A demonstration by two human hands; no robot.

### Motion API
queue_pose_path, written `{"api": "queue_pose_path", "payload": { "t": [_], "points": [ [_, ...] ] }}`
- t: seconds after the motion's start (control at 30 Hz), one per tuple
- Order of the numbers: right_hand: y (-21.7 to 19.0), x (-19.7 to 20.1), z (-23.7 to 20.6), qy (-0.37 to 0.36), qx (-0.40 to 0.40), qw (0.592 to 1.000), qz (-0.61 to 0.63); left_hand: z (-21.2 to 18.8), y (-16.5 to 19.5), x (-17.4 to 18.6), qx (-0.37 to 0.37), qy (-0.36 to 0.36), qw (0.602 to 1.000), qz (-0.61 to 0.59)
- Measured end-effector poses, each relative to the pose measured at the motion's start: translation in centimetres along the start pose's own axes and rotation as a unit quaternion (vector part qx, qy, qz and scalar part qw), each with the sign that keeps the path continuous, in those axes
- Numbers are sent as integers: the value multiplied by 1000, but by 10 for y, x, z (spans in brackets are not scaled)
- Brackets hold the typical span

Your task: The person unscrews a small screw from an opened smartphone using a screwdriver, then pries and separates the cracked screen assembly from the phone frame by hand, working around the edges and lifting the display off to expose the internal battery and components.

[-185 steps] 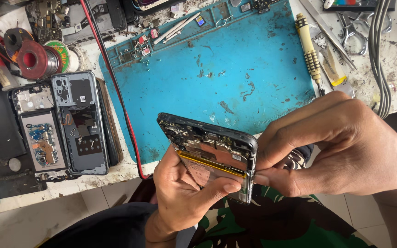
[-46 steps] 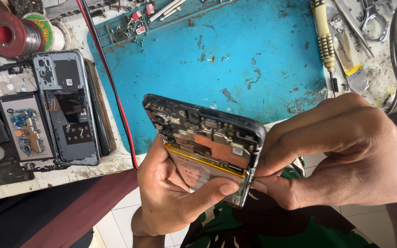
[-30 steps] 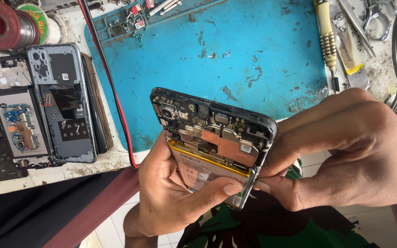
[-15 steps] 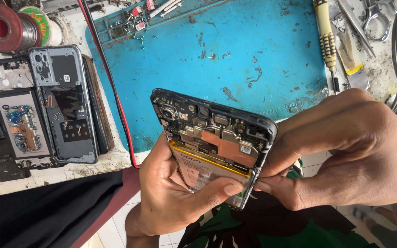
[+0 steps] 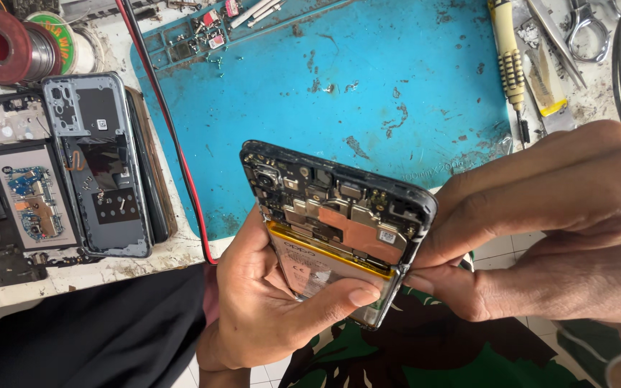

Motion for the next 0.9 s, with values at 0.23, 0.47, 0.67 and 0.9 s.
{"api": "queue_pose_path", "payload": {
  "t": [0.23, 0.47, 0.67, 0.9],
  "points": [
    [2, 1, -2, 3, -2, 1000, 9, 0, 1, 0, 9, 8, 1000, 21],
    [-3, 1, 1, -9, 11, 999, 42, 0, 2, -2, 1, -9, 1000, 16],
    [1, -1, 0, -9, -3, 998, 55, -1, -1, -1, 9, -2, 999, 41],
    [7, -1, -1, -19, -7, 999, 39, -1, -3, -2, 11, -3, 1000, 23]
  ]
}}
Point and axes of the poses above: each hand's wrist, its own z-axis towards the middle knuckle, its own x-axis out of the back of the hand, y = z × x, the point moved 8 cm from there along z, towards the middle knuckle, and after that the axes turned 6 degrees about -x, right-handed, at the moved point
